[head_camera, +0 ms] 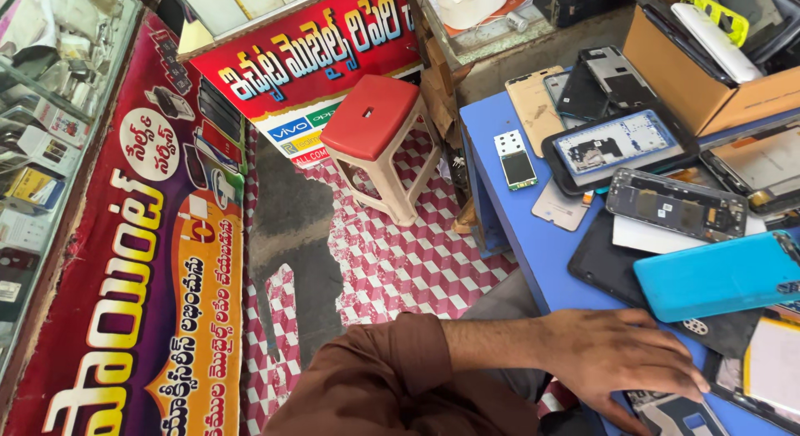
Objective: The person uses a pink-handled screwdriver to pry and scrape adhesive residue from the interior frame of a disassembled smartphone. The work is performed on a blue workbench surrounded by other phone parts and tools.
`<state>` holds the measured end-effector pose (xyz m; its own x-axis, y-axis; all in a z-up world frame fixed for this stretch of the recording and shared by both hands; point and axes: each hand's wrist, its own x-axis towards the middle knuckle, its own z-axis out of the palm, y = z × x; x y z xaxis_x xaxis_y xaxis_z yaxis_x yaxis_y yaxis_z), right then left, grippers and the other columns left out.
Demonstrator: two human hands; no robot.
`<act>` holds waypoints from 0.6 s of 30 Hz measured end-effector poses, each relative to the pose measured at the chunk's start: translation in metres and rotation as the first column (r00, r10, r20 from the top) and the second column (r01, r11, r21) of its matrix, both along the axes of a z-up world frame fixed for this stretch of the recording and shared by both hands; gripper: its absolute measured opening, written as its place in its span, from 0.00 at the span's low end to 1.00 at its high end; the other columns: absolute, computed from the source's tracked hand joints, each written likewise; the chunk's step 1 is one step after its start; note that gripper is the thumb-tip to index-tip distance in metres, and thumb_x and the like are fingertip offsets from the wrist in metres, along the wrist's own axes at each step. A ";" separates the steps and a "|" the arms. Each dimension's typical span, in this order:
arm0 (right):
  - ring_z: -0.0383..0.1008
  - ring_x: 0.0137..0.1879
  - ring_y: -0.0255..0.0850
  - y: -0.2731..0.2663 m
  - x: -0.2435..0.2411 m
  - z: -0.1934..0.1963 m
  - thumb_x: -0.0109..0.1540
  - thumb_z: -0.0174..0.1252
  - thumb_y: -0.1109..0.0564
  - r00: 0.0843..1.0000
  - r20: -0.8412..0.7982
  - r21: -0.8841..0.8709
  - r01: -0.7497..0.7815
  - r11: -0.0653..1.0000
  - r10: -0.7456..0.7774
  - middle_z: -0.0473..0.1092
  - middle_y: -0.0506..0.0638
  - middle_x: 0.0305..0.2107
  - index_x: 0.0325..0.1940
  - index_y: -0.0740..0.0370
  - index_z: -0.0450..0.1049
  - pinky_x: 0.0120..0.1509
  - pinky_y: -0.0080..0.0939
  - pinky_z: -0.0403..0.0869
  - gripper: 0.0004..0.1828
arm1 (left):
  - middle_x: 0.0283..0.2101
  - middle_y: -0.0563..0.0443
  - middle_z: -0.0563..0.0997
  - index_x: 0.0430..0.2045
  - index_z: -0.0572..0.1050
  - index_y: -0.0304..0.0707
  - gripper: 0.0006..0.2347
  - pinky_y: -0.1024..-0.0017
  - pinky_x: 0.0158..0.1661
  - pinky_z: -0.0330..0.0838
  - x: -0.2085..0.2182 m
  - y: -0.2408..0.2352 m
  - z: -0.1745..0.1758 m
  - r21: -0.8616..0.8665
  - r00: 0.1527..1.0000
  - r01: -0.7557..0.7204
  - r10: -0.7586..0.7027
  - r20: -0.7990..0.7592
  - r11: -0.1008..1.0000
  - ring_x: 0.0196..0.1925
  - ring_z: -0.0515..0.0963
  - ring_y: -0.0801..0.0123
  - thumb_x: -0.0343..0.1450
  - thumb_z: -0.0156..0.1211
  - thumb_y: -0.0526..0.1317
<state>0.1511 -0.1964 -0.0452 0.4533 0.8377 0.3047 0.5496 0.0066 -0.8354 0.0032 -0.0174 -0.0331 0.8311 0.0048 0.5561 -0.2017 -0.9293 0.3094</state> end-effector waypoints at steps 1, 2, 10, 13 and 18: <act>0.80 0.55 0.47 0.000 0.001 0.000 0.60 0.64 0.65 1.000 0.000 0.000 -0.006 1.000 0.006 0.78 0.59 0.45 0.50 0.68 0.76 0.62 0.43 0.77 0.14 | 0.64 0.58 0.74 0.60 0.68 0.49 0.29 0.66 0.60 0.71 0.000 0.000 0.004 -0.002 1.000 -0.003 0.003 0.008 1.000 0.68 0.74 0.65 0.67 0.65 0.60; 0.80 0.55 0.47 -0.002 0.002 0.001 0.60 0.64 0.65 1.000 -0.002 -0.002 -0.011 1.000 0.011 0.78 0.58 0.45 0.50 0.68 0.76 0.62 0.43 0.77 0.14 | 0.63 0.58 0.75 0.60 0.69 0.48 0.29 0.67 0.59 0.70 -0.001 -0.002 0.007 -0.006 1.000 -0.004 0.005 0.016 1.000 0.67 0.75 0.65 0.67 0.65 0.60; 0.80 0.56 0.48 -0.013 -0.014 0.008 0.60 0.64 0.64 0.998 0.032 -0.037 -0.054 0.998 0.055 0.78 0.58 0.45 0.51 0.67 0.75 0.63 0.44 0.77 0.14 | 0.58 0.56 0.78 0.55 0.72 0.46 0.29 0.68 0.60 0.73 -0.007 -0.006 0.013 -0.018 0.995 -0.042 0.043 0.085 0.999 0.65 0.77 0.66 0.66 0.65 0.61; 0.80 0.56 0.48 -0.018 -0.025 0.011 0.60 0.64 0.64 0.997 0.045 -0.038 -0.061 0.997 0.062 0.78 0.58 0.45 0.51 0.67 0.75 0.63 0.44 0.77 0.15 | 0.57 0.56 0.78 0.55 0.72 0.46 0.29 0.69 0.59 0.73 -0.010 -0.005 0.014 0.015 0.994 -0.062 0.061 0.086 0.998 0.65 0.77 0.65 0.64 0.65 0.62; 0.80 0.57 0.48 -0.016 -0.040 0.024 0.60 0.64 0.64 0.997 0.072 -0.021 -0.018 1.000 0.019 0.78 0.58 0.45 0.51 0.67 0.75 0.64 0.45 0.77 0.15 | 0.59 0.57 0.78 0.55 0.71 0.49 0.29 0.71 0.59 0.73 -0.009 -0.004 0.013 0.011 0.996 -0.066 0.065 0.064 0.998 0.66 0.76 0.65 0.64 0.64 0.63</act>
